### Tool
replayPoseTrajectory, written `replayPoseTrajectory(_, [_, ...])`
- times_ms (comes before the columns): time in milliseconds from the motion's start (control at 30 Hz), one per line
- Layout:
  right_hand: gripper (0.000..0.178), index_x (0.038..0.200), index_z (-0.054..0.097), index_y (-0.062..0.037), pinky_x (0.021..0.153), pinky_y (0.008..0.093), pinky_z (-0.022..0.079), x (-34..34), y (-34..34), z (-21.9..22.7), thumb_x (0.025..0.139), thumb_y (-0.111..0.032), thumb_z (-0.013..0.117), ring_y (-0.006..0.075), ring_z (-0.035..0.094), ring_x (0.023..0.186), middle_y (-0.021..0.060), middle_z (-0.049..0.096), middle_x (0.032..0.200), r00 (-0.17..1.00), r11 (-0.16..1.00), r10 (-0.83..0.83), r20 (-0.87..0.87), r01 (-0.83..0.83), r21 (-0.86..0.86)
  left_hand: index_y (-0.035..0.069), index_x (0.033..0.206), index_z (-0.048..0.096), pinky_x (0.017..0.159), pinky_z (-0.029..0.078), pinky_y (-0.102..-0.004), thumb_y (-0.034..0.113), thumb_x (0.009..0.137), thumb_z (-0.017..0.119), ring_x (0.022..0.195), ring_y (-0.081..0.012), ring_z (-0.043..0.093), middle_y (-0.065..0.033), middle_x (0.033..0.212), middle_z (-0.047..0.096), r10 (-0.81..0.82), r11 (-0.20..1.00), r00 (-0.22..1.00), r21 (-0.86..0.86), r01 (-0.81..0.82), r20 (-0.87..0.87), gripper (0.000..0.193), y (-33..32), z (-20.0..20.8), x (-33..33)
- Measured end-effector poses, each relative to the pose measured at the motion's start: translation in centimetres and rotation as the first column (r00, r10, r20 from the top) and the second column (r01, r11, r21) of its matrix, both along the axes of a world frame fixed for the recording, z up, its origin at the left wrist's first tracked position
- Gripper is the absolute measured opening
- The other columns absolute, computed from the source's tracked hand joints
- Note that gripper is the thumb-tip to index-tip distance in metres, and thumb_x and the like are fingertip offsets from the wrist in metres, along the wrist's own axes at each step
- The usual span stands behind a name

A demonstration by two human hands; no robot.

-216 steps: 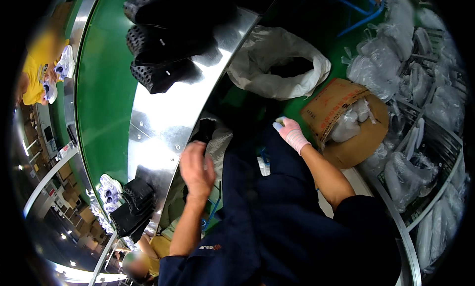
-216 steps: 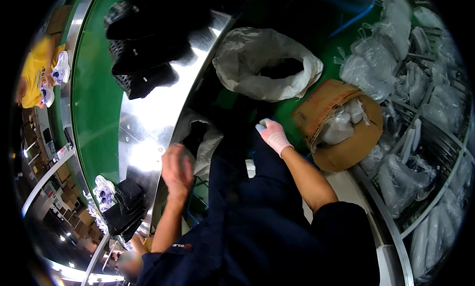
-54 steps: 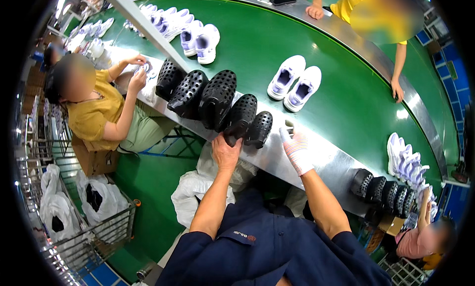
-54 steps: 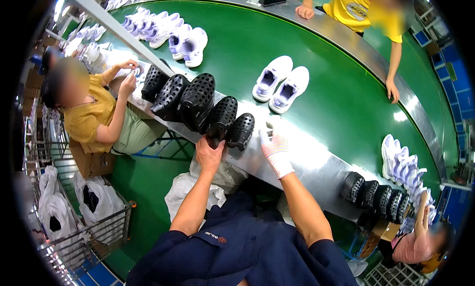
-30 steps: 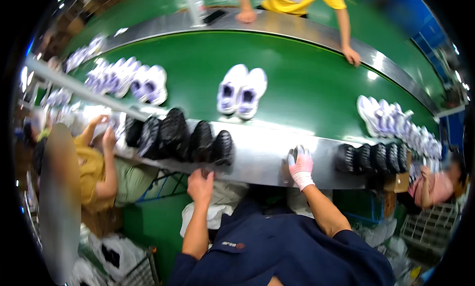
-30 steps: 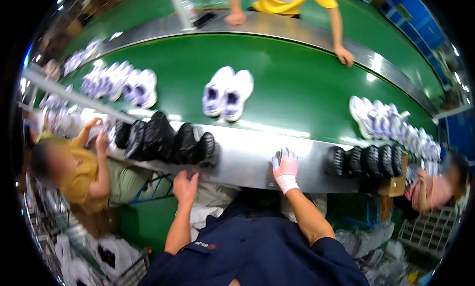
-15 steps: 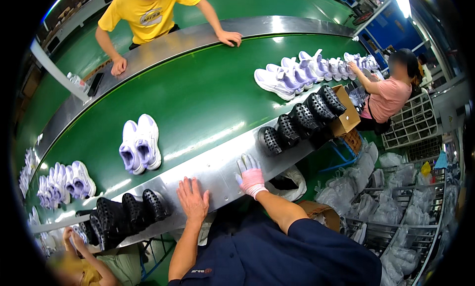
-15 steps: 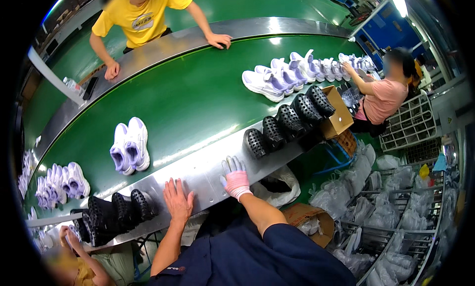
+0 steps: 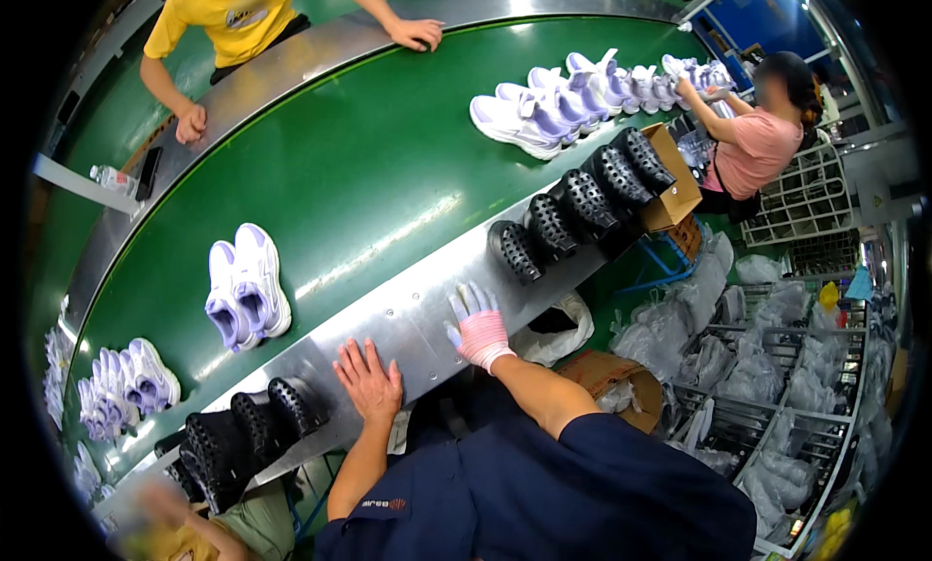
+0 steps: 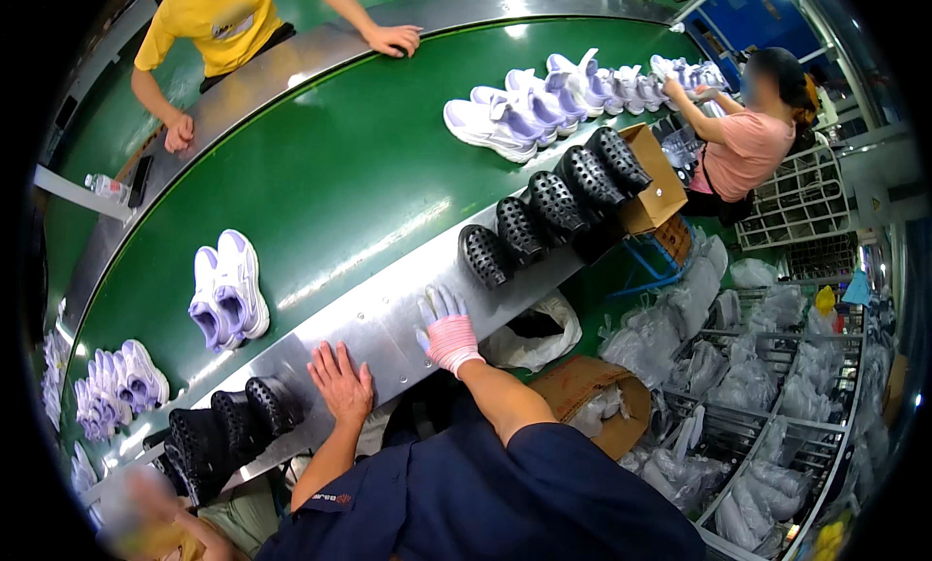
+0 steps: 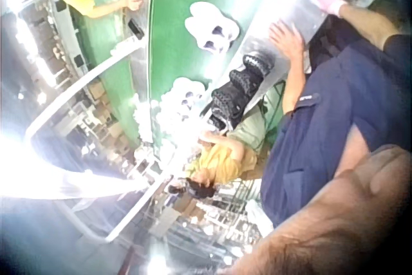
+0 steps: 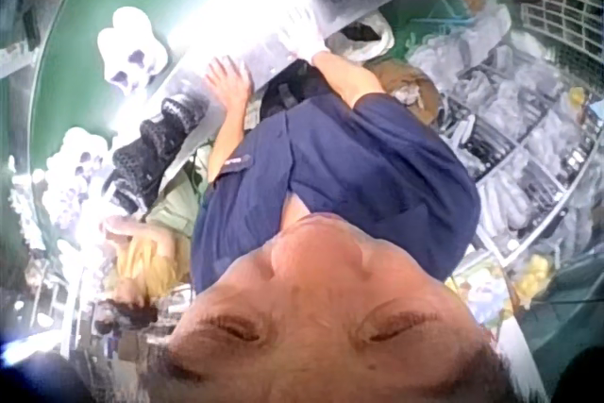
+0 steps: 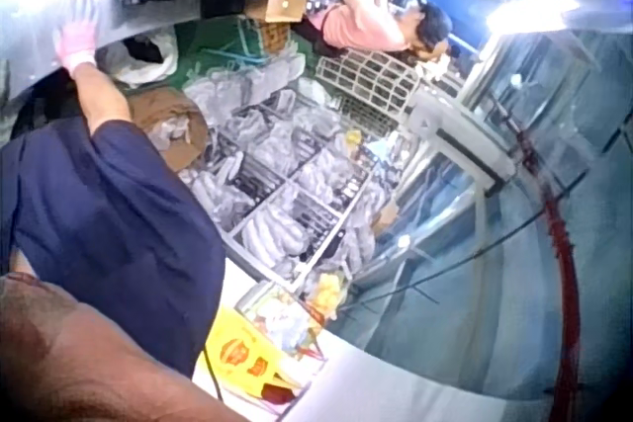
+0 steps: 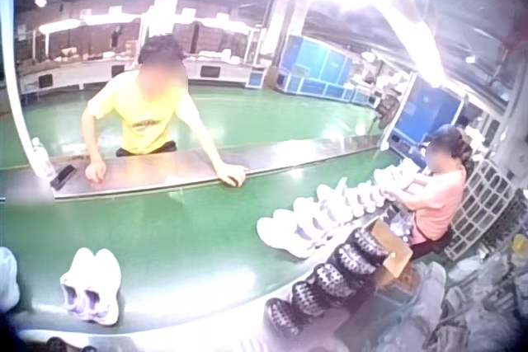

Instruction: The person takes shoe soles from a bag and places them on a conveyor belt, then takes white shoes from the belt and inserts black plastic soles into them by hand.

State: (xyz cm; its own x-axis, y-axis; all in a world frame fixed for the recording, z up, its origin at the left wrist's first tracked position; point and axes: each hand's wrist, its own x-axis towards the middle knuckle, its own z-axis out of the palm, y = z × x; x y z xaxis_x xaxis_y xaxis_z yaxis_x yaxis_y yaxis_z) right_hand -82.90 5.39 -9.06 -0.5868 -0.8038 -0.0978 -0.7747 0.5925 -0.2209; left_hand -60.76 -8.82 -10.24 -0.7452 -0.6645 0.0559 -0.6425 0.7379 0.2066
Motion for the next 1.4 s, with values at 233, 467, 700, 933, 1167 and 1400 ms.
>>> replayPoseTrajectory(233, [0.066,0.146,0.049,-0.0056,0.122,0.0564,0.021,0.1,0.2,-0.5,0.092,-0.042,0.060,0.0388,0.032,0.147,0.0207,0.042,0.154,0.999,1.000,0.023,-0.027,-0.023,0.014,0.009,0.151,0.045,0.123,0.017,-0.0602,0.038,0.089,0.067,0.151,-0.0432,0.025,-0.0225,0.162,0.031,0.010,1.000,1.000,0.004,-0.010,0.011,0.071,0.2,0.0,0.1])
replayPoseTrajectory(467, [0.066,0.145,0.049,-0.0022,0.122,0.0577,0.020,0.0,0.5,-0.9,0.092,-0.040,0.059,0.0393,0.029,0.150,0.0212,0.038,0.158,1.000,0.999,0.028,0.013,-0.027,-0.022,0.012,0.152,0.044,0.124,0.015,-0.0582,0.041,0.089,0.066,0.152,-0.0409,0.023,-0.0194,0.164,0.030,0.032,0.999,0.999,-0.008,-0.031,0.043,0.073,0.4,-0.4,0.0])
replayPoseTrajectory(700, [0.068,0.148,0.047,-0.0026,0.123,0.0543,0.019,-1.5,1.2,-0.5,0.093,-0.040,0.060,0.0406,0.028,0.150,0.0215,0.035,0.160,0.988,0.989,0.145,0.051,-0.143,-0.030,0.012,0.152,0.044,0.125,0.015,-0.0555,0.038,0.088,0.066,0.153,-0.0385,0.023,-0.0175,0.163,0.031,0.042,0.999,0.999,-0.030,-0.041,0.032,0.072,0.4,-0.3,-0.5])
replayPoseTrajectory(933, [0.068,0.152,0.043,-0.0069,0.124,0.0493,0.021,-6.7,3.5,1.1,0.095,-0.042,0.059,0.0361,0.029,0.151,0.0194,0.034,0.162,0.899,0.901,0.431,0.079,-0.433,0.007,0.012,0.151,0.043,0.126,0.015,-0.0539,0.034,0.087,0.067,0.153,-0.0375,0.021,-0.0171,0.164,0.030,0.054,0.998,0.998,-0.027,-0.053,0.035,0.073,0.9,-0.4,-1.1])
replayPoseTrajectory(1167, [0.067,0.151,0.045,-0.0080,0.123,0.0488,0.022,-6.3,3.4,0.9,0.094,-0.041,0.061,0.0345,0.031,0.150,0.0178,0.036,0.161,0.903,0.905,0.422,0.075,-0.425,0.019,0.010,0.152,0.042,0.126,0.014,-0.0550,0.033,0.087,0.065,0.153,-0.0391,0.022,-0.0191,0.163,0.029,0.037,0.999,0.999,-0.028,-0.036,0.033,0.072,1.1,0.1,-1.0])
replayPoseTrajectory(1400, [0.066,0.149,0.048,-0.0082,0.122,0.0491,0.024,-6.4,3.4,1.0,0.093,-0.041,0.062,0.0350,0.033,0.149,0.0179,0.038,0.160,0.910,0.912,0.410,0.055,-0.410,-0.019,0.010,0.150,0.043,0.125,0.015,-0.0560,0.035,0.086,0.067,0.152,-0.0399,0.022,-0.0198,0.163,0.029,0.029,0.999,0.998,-0.039,-0.028,0.046,0.073,0.8,-0.2,-1.0])
